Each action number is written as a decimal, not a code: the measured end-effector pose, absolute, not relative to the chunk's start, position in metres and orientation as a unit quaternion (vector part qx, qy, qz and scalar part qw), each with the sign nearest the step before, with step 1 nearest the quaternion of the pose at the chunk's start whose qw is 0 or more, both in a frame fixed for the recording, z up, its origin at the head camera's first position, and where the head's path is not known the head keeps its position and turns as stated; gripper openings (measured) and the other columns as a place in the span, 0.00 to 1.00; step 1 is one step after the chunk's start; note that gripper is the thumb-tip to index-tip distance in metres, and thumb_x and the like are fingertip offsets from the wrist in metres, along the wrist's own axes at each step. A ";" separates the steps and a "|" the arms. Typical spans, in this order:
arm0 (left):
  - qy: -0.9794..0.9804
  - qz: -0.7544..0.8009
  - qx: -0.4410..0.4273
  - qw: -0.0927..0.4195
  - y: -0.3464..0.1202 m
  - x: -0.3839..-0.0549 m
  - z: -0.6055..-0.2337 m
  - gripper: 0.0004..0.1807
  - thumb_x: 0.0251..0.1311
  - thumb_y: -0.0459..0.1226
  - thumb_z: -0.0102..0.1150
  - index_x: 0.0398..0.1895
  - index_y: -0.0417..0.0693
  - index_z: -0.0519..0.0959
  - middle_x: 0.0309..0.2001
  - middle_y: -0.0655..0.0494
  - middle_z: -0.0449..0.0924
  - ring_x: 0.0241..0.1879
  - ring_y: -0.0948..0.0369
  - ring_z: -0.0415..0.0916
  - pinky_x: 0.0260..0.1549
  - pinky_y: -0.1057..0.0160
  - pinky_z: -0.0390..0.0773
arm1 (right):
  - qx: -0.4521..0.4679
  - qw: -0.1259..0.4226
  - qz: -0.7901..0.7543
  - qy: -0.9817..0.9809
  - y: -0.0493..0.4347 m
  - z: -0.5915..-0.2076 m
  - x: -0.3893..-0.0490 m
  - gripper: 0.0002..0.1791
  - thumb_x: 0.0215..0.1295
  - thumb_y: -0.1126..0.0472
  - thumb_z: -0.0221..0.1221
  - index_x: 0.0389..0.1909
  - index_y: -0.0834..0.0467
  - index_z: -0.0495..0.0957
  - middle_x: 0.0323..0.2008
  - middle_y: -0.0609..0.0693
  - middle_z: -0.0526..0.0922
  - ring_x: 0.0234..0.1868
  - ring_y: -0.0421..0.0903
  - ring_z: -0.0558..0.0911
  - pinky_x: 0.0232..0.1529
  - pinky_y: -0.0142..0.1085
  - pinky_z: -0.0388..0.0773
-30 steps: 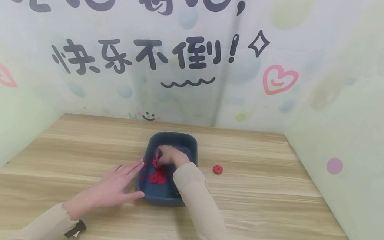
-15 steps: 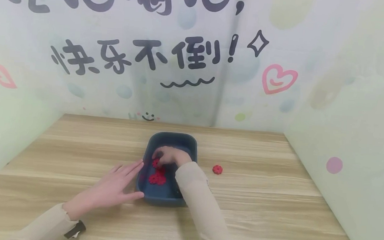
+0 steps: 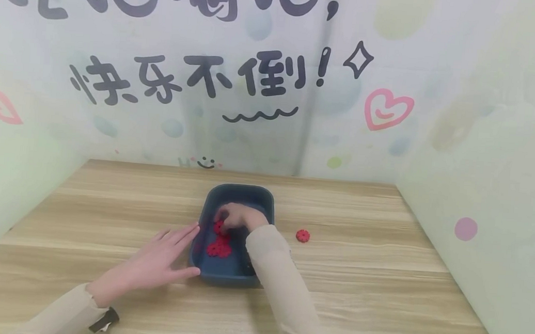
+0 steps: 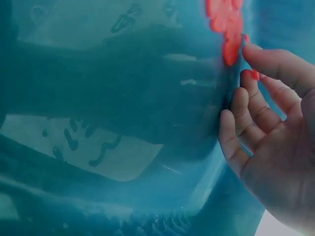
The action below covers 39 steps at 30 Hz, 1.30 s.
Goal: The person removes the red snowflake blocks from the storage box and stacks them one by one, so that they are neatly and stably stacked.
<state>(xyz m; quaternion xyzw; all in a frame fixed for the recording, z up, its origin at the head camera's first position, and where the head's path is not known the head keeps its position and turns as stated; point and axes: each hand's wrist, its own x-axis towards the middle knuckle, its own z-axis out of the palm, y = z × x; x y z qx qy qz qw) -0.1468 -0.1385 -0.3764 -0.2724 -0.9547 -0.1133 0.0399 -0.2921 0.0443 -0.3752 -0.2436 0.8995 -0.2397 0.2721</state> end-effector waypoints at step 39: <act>-0.953 -0.117 -0.277 0.045 -0.140 -0.146 -0.377 0.49 0.50 0.67 0.41 0.65 0.39 0.56 0.65 0.48 0.53 0.61 0.54 0.54 0.54 0.43 0.51 | -0.368 0.155 -0.242 0.884 0.108 -0.329 -0.282 0.18 0.49 0.57 0.65 0.40 0.55 0.70 0.29 0.44 0.74 0.28 0.43 0.72 0.32 0.33 0.70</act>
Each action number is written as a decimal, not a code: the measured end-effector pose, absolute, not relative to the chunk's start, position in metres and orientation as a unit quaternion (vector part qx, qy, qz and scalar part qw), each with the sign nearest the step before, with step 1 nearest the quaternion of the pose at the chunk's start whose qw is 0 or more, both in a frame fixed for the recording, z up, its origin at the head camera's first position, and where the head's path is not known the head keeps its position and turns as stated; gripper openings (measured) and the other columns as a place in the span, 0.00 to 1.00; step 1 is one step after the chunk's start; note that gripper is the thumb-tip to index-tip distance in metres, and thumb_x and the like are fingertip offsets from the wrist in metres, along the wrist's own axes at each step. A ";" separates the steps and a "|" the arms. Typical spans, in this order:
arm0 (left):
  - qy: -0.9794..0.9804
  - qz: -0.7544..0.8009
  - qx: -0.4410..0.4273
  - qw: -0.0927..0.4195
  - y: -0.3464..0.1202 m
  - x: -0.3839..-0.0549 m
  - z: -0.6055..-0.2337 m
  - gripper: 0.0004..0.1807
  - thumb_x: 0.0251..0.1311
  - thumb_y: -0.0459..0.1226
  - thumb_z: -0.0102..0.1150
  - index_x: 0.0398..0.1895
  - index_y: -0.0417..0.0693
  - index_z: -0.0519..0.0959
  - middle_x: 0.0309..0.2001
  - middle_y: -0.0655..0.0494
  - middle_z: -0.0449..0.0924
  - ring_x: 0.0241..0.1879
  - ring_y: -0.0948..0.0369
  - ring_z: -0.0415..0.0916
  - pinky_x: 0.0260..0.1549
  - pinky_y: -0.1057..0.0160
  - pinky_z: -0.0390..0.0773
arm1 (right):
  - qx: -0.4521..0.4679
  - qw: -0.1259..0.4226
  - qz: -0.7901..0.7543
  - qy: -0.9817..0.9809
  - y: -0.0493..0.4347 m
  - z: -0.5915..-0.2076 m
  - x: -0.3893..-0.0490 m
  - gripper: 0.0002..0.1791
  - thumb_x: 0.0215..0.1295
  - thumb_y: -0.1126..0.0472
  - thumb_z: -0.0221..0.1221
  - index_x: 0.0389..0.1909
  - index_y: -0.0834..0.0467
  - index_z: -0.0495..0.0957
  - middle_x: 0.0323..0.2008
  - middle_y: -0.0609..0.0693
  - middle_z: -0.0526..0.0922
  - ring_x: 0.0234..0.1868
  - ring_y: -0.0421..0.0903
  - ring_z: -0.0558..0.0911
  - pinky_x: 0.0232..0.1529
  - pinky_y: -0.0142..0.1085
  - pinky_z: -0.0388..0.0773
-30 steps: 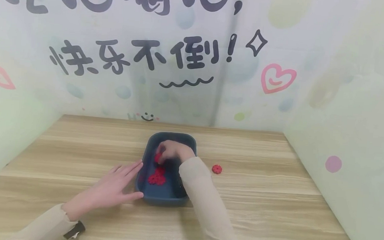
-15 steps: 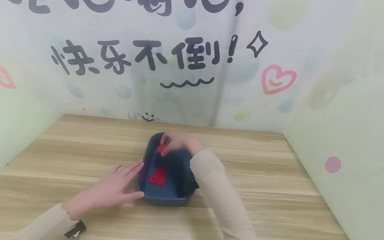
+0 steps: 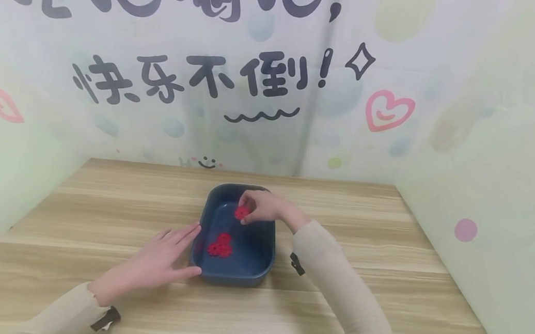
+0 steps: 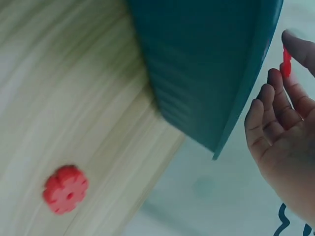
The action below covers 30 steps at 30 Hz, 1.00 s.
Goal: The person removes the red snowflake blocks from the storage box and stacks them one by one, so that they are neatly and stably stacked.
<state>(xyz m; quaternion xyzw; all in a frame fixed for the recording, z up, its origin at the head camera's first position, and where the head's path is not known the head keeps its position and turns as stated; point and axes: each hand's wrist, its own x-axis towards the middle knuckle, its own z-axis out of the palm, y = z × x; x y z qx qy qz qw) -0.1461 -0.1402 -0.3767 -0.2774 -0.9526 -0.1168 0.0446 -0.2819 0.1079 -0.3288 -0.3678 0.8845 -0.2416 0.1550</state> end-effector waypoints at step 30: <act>-0.951 -0.120 -0.281 0.056 -0.140 -0.147 -0.379 0.47 0.50 0.65 0.45 0.64 0.38 0.57 0.64 0.47 0.54 0.60 0.53 0.55 0.54 0.43 0.52 | -0.328 0.033 -0.368 0.869 0.233 -0.364 -0.254 0.17 0.48 0.62 0.65 0.40 0.58 0.72 0.37 0.49 0.73 0.37 0.52 0.71 0.31 0.38 0.72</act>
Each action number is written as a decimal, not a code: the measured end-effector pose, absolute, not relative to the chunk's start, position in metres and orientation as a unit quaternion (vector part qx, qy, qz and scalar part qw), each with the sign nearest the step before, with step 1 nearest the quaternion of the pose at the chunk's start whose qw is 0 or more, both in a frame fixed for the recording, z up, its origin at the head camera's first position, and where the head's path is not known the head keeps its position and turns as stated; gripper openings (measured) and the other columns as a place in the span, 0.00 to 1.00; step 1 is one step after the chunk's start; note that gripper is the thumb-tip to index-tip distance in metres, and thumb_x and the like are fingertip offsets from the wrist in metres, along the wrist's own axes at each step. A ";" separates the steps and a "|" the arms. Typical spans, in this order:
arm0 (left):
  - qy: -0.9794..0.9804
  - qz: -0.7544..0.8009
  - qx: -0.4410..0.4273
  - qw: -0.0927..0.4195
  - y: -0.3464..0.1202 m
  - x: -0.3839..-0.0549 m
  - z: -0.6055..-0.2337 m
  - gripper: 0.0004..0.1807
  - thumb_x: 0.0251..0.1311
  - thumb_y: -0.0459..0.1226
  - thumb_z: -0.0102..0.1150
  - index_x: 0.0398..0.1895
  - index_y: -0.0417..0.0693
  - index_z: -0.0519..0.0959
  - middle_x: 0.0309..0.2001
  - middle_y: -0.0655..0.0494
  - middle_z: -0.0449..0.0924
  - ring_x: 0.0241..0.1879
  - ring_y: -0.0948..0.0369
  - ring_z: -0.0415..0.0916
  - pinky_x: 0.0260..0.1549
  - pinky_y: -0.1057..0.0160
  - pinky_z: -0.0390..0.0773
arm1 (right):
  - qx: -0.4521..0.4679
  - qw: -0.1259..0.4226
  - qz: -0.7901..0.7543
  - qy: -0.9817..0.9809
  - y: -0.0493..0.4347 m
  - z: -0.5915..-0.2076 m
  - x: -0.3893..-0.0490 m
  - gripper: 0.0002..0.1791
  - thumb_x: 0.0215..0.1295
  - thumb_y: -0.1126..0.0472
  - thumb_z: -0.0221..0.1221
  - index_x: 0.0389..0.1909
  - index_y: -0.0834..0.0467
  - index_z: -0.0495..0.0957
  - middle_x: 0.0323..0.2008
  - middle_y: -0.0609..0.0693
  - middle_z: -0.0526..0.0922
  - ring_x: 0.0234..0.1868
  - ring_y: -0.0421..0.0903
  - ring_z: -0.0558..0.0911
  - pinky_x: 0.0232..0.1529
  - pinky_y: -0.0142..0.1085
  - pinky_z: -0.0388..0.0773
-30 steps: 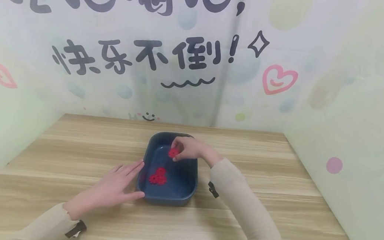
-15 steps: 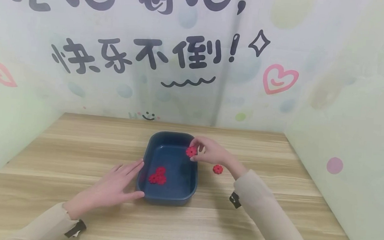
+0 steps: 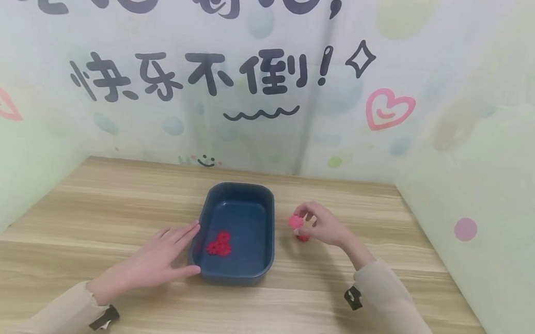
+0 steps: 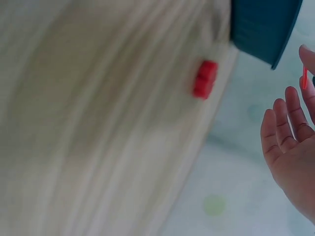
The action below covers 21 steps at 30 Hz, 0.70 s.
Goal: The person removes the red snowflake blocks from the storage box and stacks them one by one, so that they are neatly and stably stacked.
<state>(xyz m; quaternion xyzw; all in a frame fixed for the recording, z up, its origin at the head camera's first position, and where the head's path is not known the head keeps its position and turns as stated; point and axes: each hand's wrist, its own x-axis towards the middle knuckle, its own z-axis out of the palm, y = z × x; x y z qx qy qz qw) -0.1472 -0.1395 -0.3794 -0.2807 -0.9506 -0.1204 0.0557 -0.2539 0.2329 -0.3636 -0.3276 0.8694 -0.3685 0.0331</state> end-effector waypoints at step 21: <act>-0.952 -0.115 -0.280 0.049 -0.140 -0.146 -0.377 0.49 0.50 0.67 0.40 0.64 0.38 0.56 0.65 0.48 0.53 0.60 0.54 0.55 0.54 0.43 0.52 | -0.303 0.085 -0.331 0.889 0.259 -0.395 -0.263 0.17 0.49 0.61 0.63 0.41 0.59 0.72 0.35 0.48 0.74 0.37 0.47 0.71 0.36 0.40 0.70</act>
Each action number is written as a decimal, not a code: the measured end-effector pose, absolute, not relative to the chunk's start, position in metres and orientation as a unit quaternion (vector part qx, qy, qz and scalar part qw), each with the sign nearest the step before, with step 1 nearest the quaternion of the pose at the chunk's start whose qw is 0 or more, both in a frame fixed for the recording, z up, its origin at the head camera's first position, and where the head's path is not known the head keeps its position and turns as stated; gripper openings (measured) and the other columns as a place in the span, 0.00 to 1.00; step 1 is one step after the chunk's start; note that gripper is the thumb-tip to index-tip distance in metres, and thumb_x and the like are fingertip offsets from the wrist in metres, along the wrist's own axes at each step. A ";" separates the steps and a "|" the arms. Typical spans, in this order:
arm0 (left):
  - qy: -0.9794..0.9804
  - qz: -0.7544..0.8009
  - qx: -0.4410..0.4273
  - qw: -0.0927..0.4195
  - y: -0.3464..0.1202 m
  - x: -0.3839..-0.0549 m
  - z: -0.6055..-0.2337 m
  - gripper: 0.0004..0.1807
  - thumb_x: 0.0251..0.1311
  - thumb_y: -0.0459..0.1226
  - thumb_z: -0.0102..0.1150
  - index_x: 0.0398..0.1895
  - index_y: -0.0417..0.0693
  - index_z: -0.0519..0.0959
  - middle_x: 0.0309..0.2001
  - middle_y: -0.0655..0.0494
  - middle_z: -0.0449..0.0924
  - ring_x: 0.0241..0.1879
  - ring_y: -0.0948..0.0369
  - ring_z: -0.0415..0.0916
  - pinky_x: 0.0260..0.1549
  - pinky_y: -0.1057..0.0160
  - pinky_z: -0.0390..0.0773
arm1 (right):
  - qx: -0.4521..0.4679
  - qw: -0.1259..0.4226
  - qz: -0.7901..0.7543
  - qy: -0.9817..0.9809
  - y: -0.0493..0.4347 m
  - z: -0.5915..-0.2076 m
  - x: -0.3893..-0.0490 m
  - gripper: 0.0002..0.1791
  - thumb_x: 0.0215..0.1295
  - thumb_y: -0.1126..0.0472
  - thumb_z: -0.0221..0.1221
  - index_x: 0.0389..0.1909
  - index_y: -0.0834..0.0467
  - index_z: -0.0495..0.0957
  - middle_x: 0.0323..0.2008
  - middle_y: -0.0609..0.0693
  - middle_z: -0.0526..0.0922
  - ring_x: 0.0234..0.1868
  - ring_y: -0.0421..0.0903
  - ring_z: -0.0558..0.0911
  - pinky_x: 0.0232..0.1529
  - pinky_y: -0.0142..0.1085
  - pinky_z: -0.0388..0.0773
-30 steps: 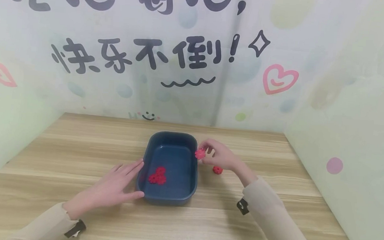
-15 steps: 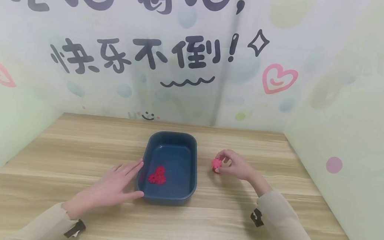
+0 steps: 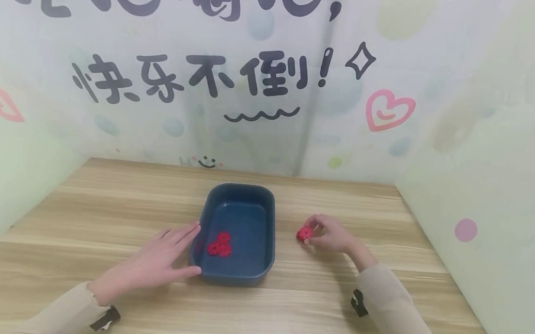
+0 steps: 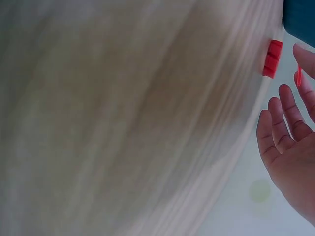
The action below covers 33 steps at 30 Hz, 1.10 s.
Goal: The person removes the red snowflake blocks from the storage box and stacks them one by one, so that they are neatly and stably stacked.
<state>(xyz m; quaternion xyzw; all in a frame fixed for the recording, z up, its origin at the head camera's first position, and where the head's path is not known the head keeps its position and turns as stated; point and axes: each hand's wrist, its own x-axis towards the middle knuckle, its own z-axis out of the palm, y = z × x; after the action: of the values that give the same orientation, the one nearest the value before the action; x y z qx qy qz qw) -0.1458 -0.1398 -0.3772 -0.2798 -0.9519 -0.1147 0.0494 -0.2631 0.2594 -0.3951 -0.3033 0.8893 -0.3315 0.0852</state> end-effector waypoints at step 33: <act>-0.954 -0.121 -0.270 0.038 -0.139 -0.146 -0.377 0.47 0.50 0.64 0.45 0.65 0.39 0.56 0.65 0.49 0.52 0.60 0.53 0.55 0.54 0.43 0.51 | -0.320 0.093 -0.299 0.894 0.259 -0.404 -0.269 0.18 0.50 0.64 0.62 0.44 0.61 0.73 0.38 0.51 0.72 0.38 0.48 0.72 0.39 0.41 0.70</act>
<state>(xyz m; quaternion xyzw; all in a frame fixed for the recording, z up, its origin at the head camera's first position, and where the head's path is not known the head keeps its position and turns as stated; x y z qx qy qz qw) -0.1463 -0.1392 -0.3768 -0.2705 -0.9543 -0.1210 0.0380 -0.2689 0.2591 -0.4037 -0.3198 0.8941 -0.2994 0.0930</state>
